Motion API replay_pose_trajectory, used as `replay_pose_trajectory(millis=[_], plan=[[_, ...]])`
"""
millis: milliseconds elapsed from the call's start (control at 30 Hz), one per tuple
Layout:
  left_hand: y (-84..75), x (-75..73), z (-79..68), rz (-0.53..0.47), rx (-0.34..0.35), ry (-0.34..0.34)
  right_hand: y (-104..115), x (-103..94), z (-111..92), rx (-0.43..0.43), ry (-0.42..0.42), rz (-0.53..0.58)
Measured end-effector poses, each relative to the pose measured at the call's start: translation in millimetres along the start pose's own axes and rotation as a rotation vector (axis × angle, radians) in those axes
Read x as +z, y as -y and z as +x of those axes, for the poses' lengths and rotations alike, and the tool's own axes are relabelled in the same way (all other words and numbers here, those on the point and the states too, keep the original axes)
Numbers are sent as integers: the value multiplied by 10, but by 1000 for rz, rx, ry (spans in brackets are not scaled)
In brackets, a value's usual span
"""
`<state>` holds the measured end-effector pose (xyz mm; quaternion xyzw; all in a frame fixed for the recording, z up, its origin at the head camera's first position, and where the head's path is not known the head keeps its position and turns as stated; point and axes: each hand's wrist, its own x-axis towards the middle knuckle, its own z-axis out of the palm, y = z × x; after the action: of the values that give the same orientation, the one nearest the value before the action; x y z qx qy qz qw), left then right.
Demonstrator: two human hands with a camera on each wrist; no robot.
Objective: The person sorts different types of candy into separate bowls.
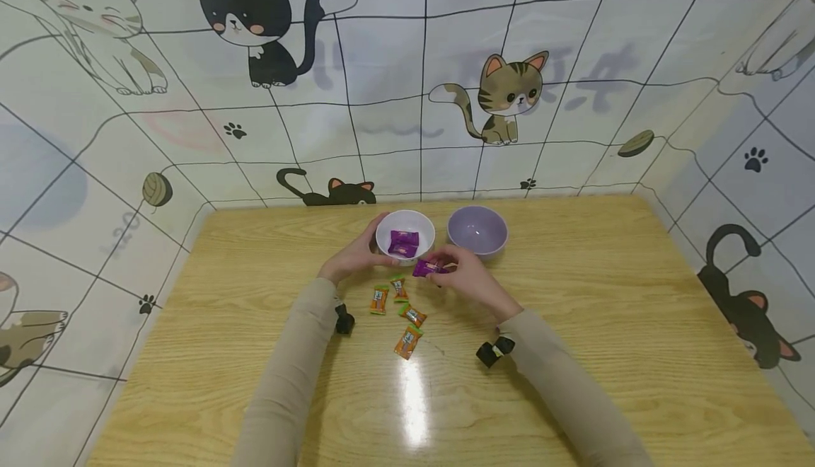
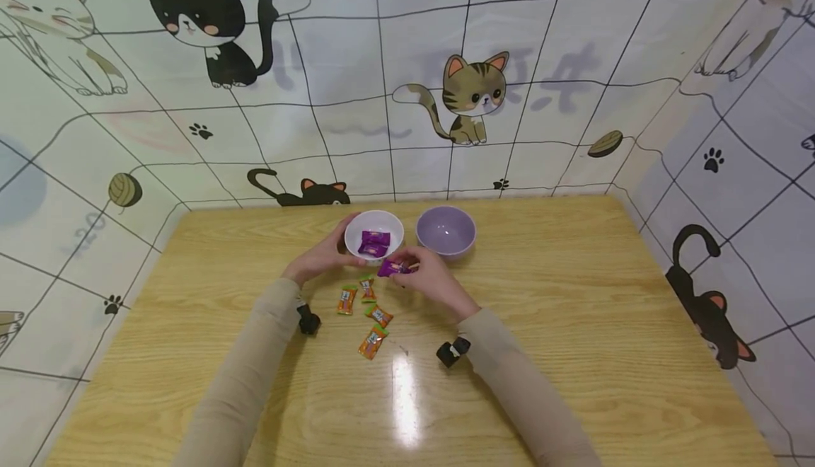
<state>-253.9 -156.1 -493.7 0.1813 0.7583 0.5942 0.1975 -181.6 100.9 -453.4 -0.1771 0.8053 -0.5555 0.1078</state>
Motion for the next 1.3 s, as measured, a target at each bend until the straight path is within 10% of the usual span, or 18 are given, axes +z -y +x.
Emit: replay_pose_trajectory(millis=[567,1300], plan=[[6,-5,34,32,-11,5,150,82,563,11,-115,-44],[7,3,-4,13,-9,-2,-60,56,210,-80,-130,30]])
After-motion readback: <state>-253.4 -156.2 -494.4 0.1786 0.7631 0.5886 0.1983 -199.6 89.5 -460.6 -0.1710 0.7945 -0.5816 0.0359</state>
